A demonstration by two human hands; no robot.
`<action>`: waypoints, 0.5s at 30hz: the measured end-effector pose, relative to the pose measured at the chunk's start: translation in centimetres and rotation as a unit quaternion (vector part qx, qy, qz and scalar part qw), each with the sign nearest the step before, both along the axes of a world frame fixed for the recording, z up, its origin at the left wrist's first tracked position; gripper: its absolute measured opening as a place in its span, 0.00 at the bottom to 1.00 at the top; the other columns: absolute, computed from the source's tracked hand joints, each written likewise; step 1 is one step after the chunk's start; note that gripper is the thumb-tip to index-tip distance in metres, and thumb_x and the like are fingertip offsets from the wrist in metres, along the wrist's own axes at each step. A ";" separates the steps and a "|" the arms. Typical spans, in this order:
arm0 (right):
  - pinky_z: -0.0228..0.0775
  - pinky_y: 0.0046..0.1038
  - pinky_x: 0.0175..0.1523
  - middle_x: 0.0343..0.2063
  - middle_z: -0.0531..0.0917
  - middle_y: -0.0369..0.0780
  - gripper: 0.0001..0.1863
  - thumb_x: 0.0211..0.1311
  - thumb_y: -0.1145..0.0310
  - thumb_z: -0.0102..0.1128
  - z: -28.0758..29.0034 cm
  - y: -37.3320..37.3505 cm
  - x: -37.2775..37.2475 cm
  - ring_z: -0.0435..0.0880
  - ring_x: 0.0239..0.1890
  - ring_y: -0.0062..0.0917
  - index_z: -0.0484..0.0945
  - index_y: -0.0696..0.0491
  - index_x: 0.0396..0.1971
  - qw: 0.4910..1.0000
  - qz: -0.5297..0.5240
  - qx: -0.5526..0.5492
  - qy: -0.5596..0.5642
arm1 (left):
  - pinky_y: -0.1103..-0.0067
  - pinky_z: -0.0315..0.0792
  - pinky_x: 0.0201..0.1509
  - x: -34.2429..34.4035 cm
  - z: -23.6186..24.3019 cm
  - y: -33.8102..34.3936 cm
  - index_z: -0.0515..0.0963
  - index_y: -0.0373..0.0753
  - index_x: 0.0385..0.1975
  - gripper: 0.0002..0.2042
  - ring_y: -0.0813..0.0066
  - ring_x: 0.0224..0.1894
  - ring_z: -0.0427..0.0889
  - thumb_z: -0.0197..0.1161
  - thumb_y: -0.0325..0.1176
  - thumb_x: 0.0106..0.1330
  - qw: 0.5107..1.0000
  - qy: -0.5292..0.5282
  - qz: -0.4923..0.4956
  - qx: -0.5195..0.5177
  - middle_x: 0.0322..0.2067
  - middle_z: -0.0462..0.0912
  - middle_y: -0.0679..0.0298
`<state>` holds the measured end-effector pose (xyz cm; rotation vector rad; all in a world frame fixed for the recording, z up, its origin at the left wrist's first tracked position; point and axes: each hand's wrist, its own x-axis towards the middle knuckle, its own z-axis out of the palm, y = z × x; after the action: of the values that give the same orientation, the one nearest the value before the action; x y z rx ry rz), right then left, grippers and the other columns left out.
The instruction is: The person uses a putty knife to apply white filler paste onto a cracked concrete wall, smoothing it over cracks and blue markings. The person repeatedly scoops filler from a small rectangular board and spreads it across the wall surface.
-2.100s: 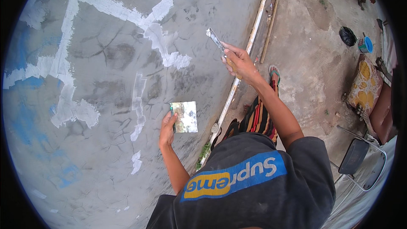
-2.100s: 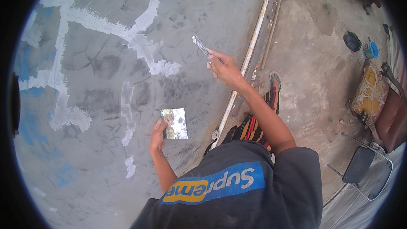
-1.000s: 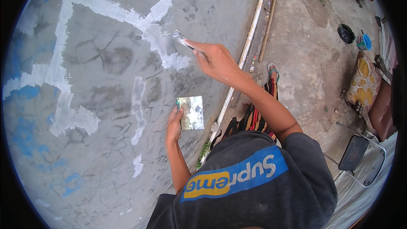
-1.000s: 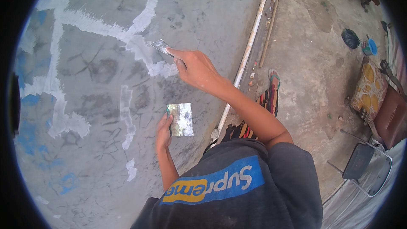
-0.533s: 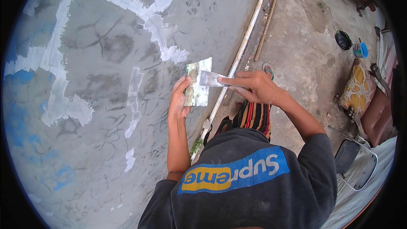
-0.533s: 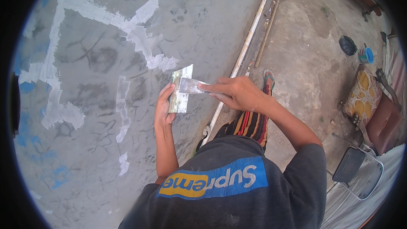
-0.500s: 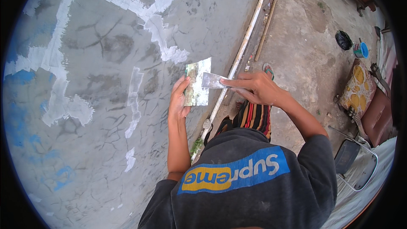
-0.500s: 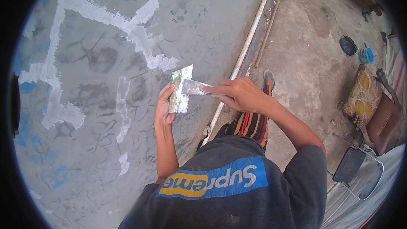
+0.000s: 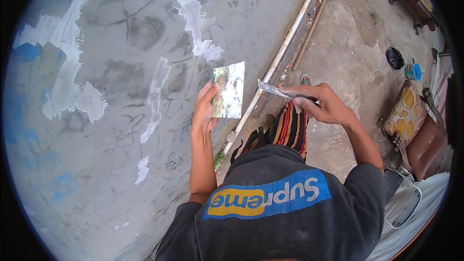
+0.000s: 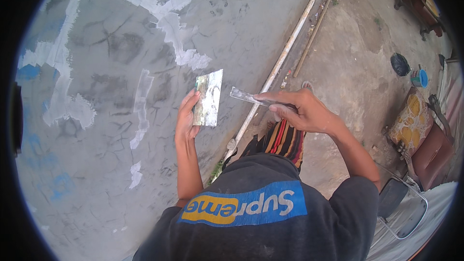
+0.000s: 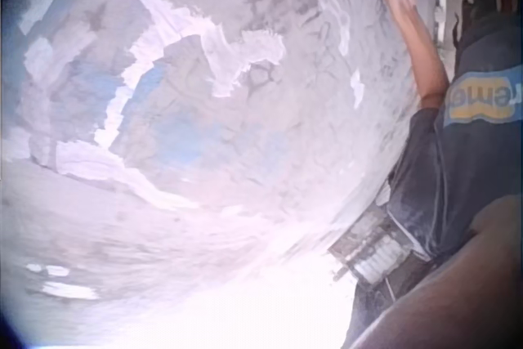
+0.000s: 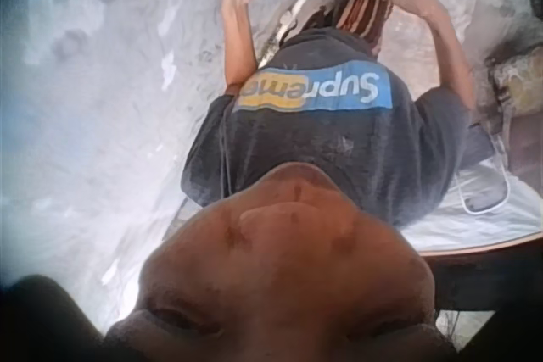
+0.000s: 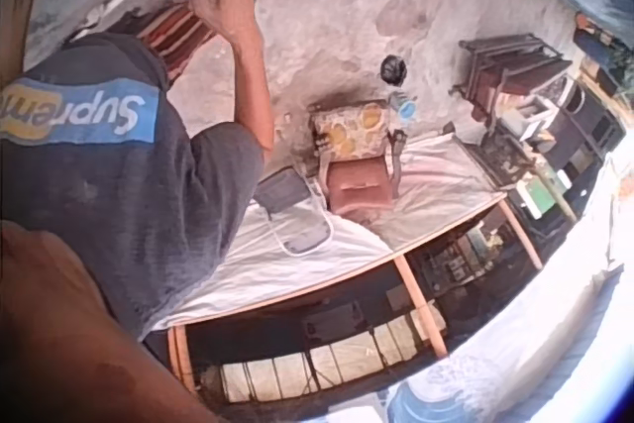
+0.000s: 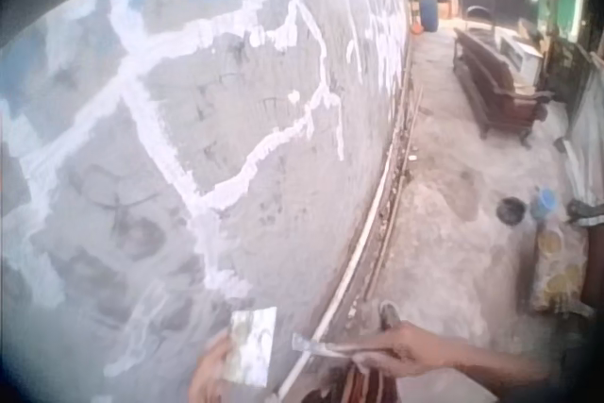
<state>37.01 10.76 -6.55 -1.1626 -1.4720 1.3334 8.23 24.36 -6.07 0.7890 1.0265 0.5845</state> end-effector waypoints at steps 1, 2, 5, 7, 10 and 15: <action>0.65 0.21 0.21 0.22 0.82 0.37 0.20 0.69 0.67 0.53 0.7 0.3 0.2 0.76 0.16 0.18 0.73 0.50 0.59 0.992 -0.006 -0.074 0.100 | 0.78 0.78 0.47 0.0 0.1 -0.2 0.67 0.28 0.58 0.20 0.75 0.44 0.82 0.53 0.34 0.70 1.000 0.015 0.007 0.001 0.47 0.80 0.57; 0.64 0.18 0.20 0.22 0.81 0.36 0.19 0.72 0.64 0.48 0.5 0.5 -0.1 0.74 0.16 0.13 0.72 0.54 0.59 0.972 -0.016 -0.137 0.188 | 0.78 0.78 0.47 0.0 0.1 -0.5 0.67 0.28 0.58 0.20 0.75 0.44 0.82 0.53 0.33 0.70 0.999 0.029 0.014 0.002 0.47 0.80 0.57; 0.65 0.17 0.21 0.23 0.81 0.35 0.19 0.72 0.64 0.49 -1.5 1.7 -1.1 0.73 0.16 0.13 0.73 0.52 0.59 0.972 -0.034 -0.068 0.222 | 0.78 0.79 0.42 0.0 -0.1 -1.1 0.69 0.28 0.55 0.19 0.75 0.40 0.83 0.54 0.33 0.69 0.999 0.030 0.030 -0.031 0.43 0.81 0.58; 0.64 0.22 0.24 0.22 0.78 0.37 0.21 0.68 0.69 0.54 -1.6 2.2 -2.4 0.71 0.18 0.19 0.73 0.47 0.60 0.993 -0.069 0.039 0.092 | 0.77 0.78 0.42 0.9 0.6 -1.7 0.69 0.28 0.55 0.19 0.75 0.40 0.83 0.55 0.33 0.69 0.997 0.036 0.043 -0.045 0.43 0.81 0.58; 0.63 0.30 0.28 0.20 0.73 0.41 0.25 0.61 0.76 0.59 -2.8 2.6 -3.7 0.71 0.19 0.27 0.74 0.44 0.59 0.975 -0.100 0.181 -0.077 | 0.78 0.78 0.44 0.9 0.6 -1.9 0.68 0.28 0.56 0.19 0.75 0.41 0.83 0.54 0.33 0.69 0.998 0.019 0.034 -0.047 0.44 0.81 0.58; 0.67 0.27 0.28 0.23 0.78 0.39 0.21 0.66 0.73 0.54 -3.4 0.6 -2.1 0.73 0.19 0.24 0.74 0.47 0.58 0.979 -0.082 0.137 -0.125 | 0.79 0.79 0.45 -0.5 0.4 -1.6 0.67 0.29 0.56 0.19 0.75 0.42 0.83 0.52 0.33 0.71 0.999 0.010 0.029 -0.007 0.44 0.81 0.57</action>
<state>34.94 11.32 -9.92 -1.2709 -1.6379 0.8647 7.68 22.77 -5.66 0.7565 1.0741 0.6199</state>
